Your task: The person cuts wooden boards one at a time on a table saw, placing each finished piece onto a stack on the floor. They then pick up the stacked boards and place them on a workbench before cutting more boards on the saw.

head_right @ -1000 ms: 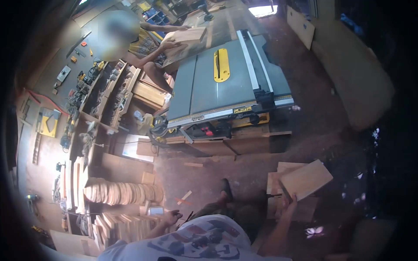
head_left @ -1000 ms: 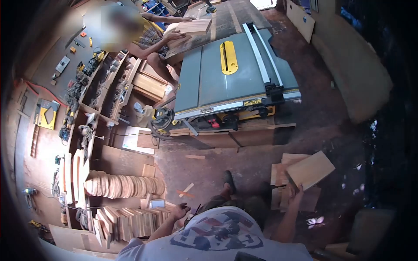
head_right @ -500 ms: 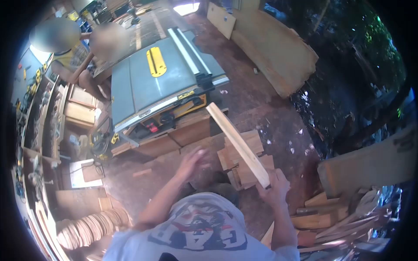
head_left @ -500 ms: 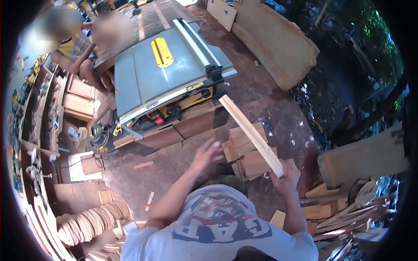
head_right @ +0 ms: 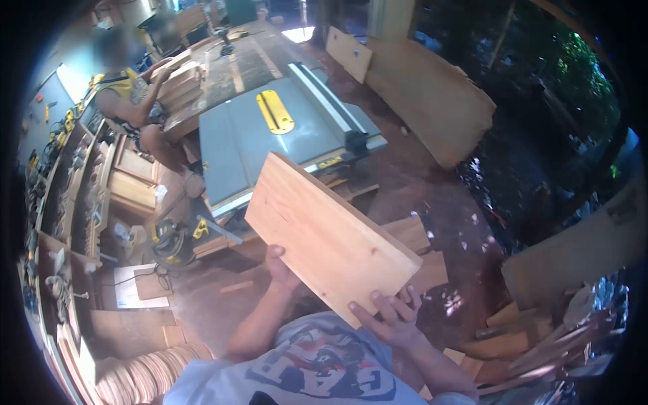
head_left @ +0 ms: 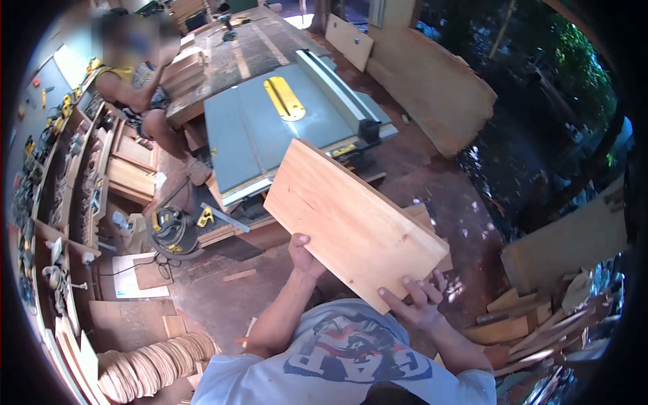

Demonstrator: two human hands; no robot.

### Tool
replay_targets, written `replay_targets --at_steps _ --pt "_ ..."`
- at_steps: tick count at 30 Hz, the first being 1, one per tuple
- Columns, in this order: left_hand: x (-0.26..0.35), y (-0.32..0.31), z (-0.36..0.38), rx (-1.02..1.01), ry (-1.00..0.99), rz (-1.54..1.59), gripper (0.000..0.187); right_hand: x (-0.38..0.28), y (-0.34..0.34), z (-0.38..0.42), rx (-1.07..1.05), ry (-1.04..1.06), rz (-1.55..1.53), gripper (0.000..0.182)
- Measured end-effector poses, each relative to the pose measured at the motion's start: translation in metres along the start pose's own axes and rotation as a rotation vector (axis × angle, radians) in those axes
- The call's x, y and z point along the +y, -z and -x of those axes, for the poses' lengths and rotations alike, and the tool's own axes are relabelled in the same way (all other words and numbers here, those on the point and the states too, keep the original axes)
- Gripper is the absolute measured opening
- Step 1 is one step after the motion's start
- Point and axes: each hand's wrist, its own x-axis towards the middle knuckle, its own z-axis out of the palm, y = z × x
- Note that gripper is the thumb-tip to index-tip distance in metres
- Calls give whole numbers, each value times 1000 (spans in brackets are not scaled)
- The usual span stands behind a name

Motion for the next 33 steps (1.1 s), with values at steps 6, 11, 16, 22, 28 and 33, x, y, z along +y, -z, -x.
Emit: replay_targets --at_steps 6,11,16,22,28,33 --pt "48 15 16 230 -401 -73 84 -29 -40 -54 188 305 -97 30" --pt "97 -32 47 279 -251 -339 87 -6 -51 -108 4 119 -236 43" --pt "100 -68 27 68 -270 -689 95 6 -115 -108 151 -222 -1161 54" --pt "97 -2 -54 567 -456 -1888 92 27 -173 -107 209 -1527 -2248 70" --pt "83 16 -140 275 -143 -2074 92 71 -251 -84 196 -1715 -2360 62" --pt "97 29 -196 297 64 -2196 99 103 -289 -99 200 -1826 -2417 53"
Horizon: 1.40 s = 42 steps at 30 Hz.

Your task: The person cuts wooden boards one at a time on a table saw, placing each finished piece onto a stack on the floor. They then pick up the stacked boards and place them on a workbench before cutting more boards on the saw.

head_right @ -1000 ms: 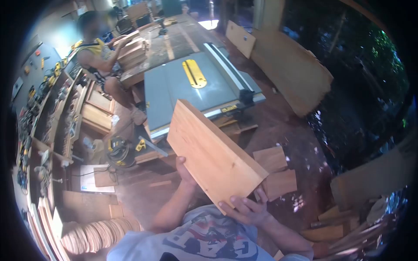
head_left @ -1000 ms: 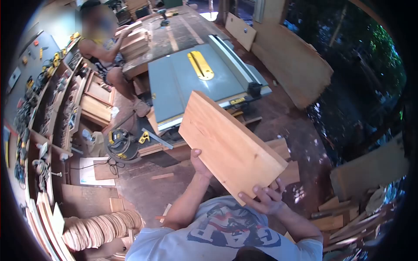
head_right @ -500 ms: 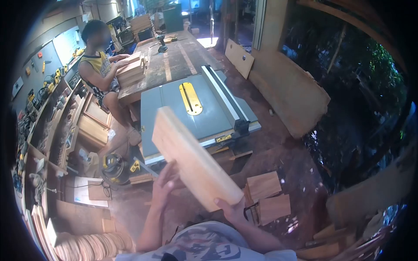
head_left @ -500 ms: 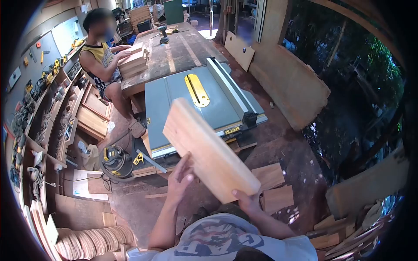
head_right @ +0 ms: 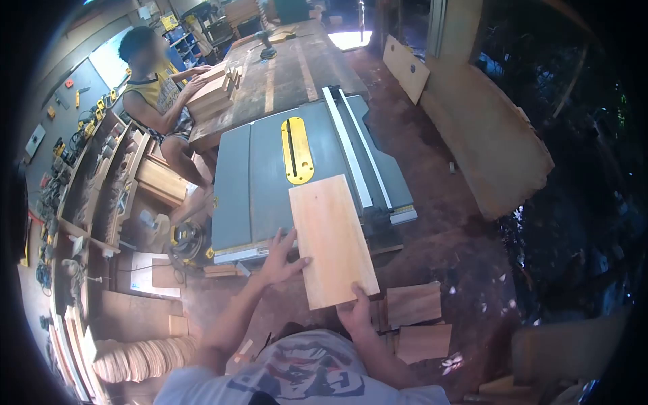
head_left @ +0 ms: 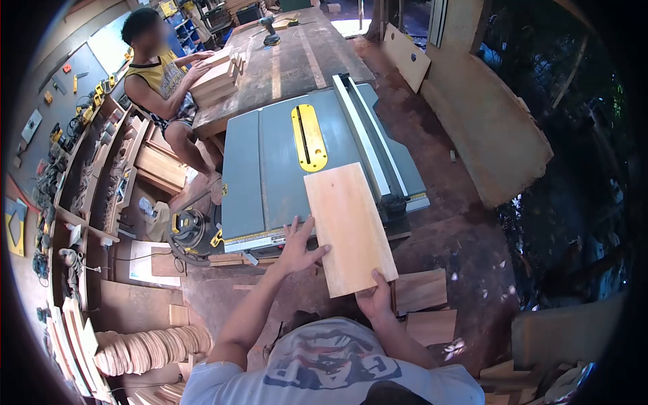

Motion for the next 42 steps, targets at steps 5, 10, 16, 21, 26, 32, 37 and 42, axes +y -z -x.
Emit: replay_targets --at_steps 5,10,16,21,26,32,37,42 --pt "-4 -5 -42 -32 36 47 102 -16 3 -31 -23 -95 46 50" --pt "-22 0 -51 -49 8 137 99 -27 7 -18 -18 113 807 59" --pt "-34 0 -52 3 -55 171 97 -38 -23 30 -77 1081 2287 92" --pt "-41 -4 -55 16 -96 142 96 -43 -68 -22 -402 1011 2911 65" --pt "-36 -6 -44 69 -130 318 88 -33 -66 -37 -359 903 3062 63" --pt "-45 -93 85 466 122 1258 61 -30 -55 -18 -345 761 3212 83" --pt "-169 -143 70 579 787 2134 67 -22 -70 -2 -387 735 3197 75" --pt "-211 -132 21 694 716 2392 92 -24 -67 -1 -376 769 3175 69"
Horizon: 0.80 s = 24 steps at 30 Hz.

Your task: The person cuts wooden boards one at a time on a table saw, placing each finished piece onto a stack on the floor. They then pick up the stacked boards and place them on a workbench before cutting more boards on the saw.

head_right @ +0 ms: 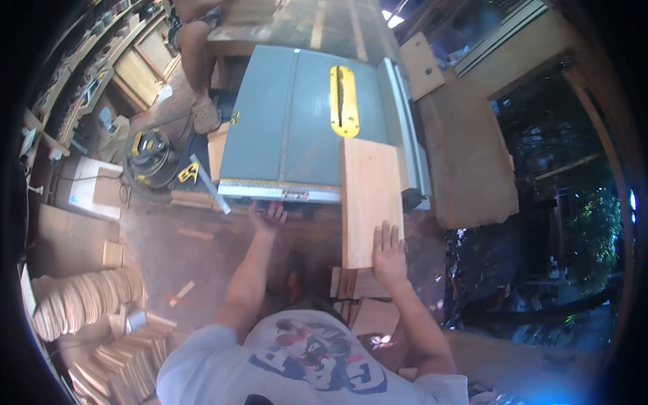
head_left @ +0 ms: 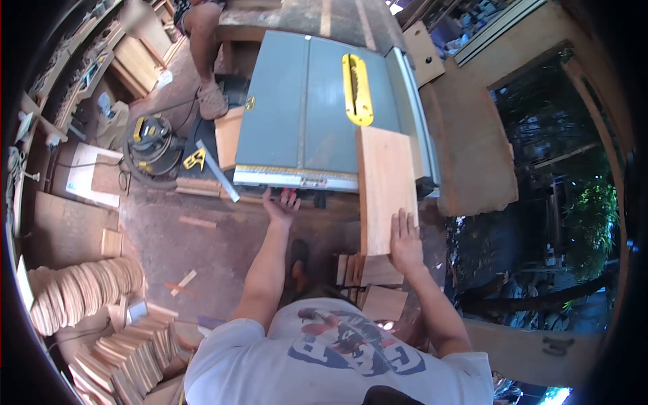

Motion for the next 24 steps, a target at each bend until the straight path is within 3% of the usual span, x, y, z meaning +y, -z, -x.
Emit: replay_targets --at_steps 3,7,10,13,15,19,21,24 --pt "-2 -13 -4 72 -13 115 101 2 -6 0 -16 -3 6 97" --pt "5 -5 -3 29 56 124 88 0 12 -5 -53 -15 -70 72" --pt "4 25 -15 -111 -33 -299 81 8 -3 -16 -4 7 -14 73" --pt "-16 -43 115 -300 -481 -1067 82 11 1 -28 -40 -4 -3 74" --pt "-14 -71 156 -745 -770 -1703 102 13 4 -35 -15 4 2 75" --pt "-43 -133 173 -952 -904 -2095 122 16 0 -46 -10 20 72 93" --pt "-62 -141 150 -1075 -899 -2220 131 18 1 -52 -7 24 16 84" --pt "-68 -148 137 -1039 -952 -2246 131 25 8 -68 -15 30 38 80"
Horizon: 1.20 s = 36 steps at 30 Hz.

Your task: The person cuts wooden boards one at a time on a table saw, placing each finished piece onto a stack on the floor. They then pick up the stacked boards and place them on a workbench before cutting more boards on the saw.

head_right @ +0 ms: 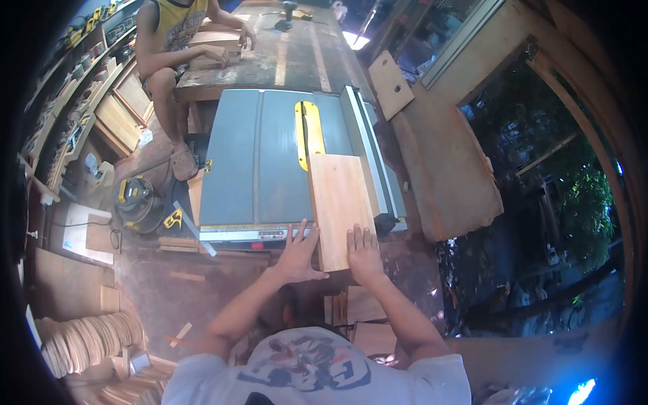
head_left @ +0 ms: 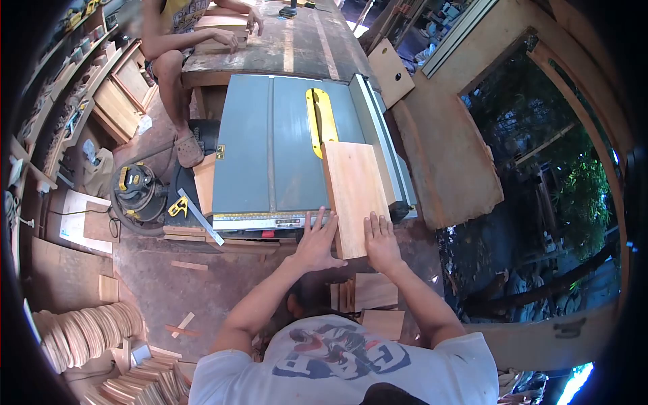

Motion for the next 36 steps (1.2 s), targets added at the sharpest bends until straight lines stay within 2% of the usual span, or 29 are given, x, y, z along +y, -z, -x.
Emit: replay_targets --at_steps 4,16,19,22,25,31,34,36 --pt "-7 8 -11 -11 39 -87 130 4 4 -17 13 30 9 82" --pt "-29 18 -39 -46 52 -31 131 19 7 -52 25 99 14 81" --pt "-37 14 -45 -14 40 -12 131 26 5 -62 18 128 99 88" --pt "-44 11 -52 -2 44 -31 132 38 37 -73 -76 182 7 97" --pt "-51 10 -59 32 39 -13 131 49 40 -86 -124 221 23 105" --pt "-61 18 -73 38 69 -26 125 53 46 -114 -201 191 24 104" --pt "-60 17 -72 87 97 -51 114 53 54 -125 -216 168 11 106" --pt "-58 10 -65 154 107 -54 102 53 56 -132 -235 151 5 101"
